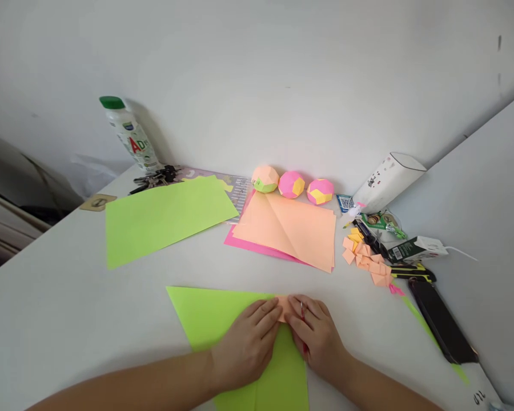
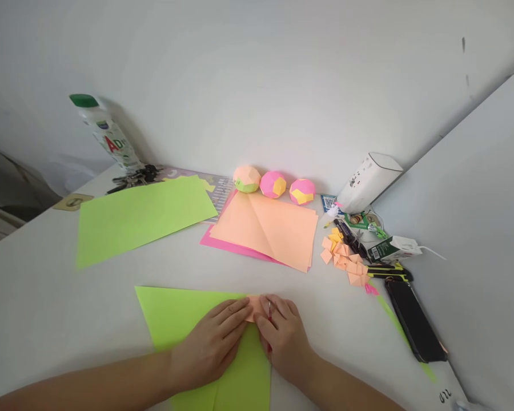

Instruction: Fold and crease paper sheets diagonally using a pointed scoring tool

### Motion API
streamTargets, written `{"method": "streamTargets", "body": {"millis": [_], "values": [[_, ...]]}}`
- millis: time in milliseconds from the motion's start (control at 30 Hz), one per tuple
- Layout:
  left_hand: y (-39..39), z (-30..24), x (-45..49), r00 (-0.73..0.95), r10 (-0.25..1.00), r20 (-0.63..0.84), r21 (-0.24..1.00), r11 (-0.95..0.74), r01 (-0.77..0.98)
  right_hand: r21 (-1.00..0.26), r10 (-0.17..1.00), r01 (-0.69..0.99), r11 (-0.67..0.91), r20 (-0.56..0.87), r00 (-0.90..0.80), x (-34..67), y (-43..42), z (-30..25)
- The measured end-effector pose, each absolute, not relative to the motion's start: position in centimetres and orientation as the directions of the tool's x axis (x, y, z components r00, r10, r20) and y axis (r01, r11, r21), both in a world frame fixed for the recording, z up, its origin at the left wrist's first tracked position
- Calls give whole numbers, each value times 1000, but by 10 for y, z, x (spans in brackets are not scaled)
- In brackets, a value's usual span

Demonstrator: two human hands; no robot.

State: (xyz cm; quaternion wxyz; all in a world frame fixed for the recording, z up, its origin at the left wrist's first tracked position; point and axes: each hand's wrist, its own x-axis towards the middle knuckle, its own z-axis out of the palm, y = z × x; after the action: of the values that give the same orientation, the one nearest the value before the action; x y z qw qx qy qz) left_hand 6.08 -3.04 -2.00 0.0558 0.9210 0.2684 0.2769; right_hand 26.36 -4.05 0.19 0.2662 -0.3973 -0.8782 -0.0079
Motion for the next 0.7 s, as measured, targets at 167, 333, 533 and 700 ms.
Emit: {"method": "streamTargets", "body": {"millis": [167,333,533,700], "values": [[-30,-15,61,706,528,472,238,-848,474,-148,690,720,678,467,-553,269,-44,0],[-30,-14,60,708,526,470,237,-849,473,-95,662,731,675,515,-545,270,-47,1],[-30,-13,61,711,534,457,240,-844,479,-78,668,738,670,496,-555,269,-46,5],[-30,-10,61,702,538,467,270,-843,466,-74,672,731,678,464,-577,270,-45,4]]}}
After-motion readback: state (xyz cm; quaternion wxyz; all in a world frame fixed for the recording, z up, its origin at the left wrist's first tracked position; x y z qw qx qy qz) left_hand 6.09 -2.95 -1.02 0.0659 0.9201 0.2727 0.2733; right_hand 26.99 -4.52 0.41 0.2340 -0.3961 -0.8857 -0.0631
